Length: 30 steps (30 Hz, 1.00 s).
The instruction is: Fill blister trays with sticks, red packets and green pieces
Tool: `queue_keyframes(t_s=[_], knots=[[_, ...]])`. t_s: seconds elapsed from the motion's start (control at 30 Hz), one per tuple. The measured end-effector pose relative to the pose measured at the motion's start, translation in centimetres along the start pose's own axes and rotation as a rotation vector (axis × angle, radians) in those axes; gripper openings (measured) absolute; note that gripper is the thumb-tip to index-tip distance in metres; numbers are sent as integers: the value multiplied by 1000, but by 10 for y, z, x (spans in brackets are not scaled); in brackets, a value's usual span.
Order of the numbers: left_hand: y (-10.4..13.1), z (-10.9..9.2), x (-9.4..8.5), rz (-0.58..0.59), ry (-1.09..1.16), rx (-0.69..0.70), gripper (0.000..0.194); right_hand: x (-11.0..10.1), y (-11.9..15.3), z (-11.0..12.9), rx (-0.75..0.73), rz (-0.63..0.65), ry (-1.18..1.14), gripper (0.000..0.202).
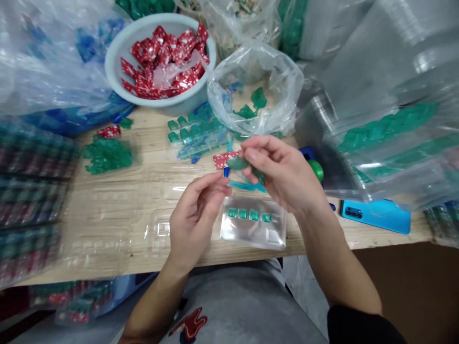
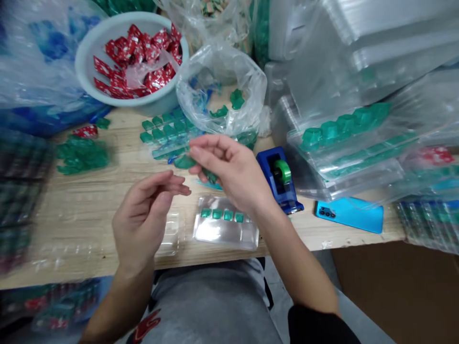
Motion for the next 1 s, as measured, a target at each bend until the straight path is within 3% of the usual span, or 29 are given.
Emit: queue_keyframes(t_s=[0.07,0.13,0.43,0.6,0.73,0.83,0.9,1.0], knots=[[-3,-9,8,-10,28,46,23,-1,23,-9,60,60,-185,11],[-3,-13,13,-3,15,63,22,-4,38,-13,74,76,-228,15],[14,-20,15,197,-22,116,33,-15,70,-11,17,-63,-179,9],[23,-25,15,157,-170,249,44,-16,82,-15,15,-124,-261,11],[24,-18,17,197,-33,36,24,-20,91,-15,46,-106,-329,8],[23,-11,19,253,-20,-66,21,-34,97,-16,58,-188,-357,7],[24,-5,25,328,-142,22,20,-50,103,-17,60,-286,-378,5],[32,8,44,509,-389,273,19,-76,117,-22,47,-453,-364,5]])
Point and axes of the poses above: each hand's wrist, its own y-axis away from the middle knuckle, its own x-axis out of the palm, z = x × y, the point moved 3 cm from there along -y, towards the middle knuckle, and after that the axes turned 7 degrees about -z, right-handed, at the moved point
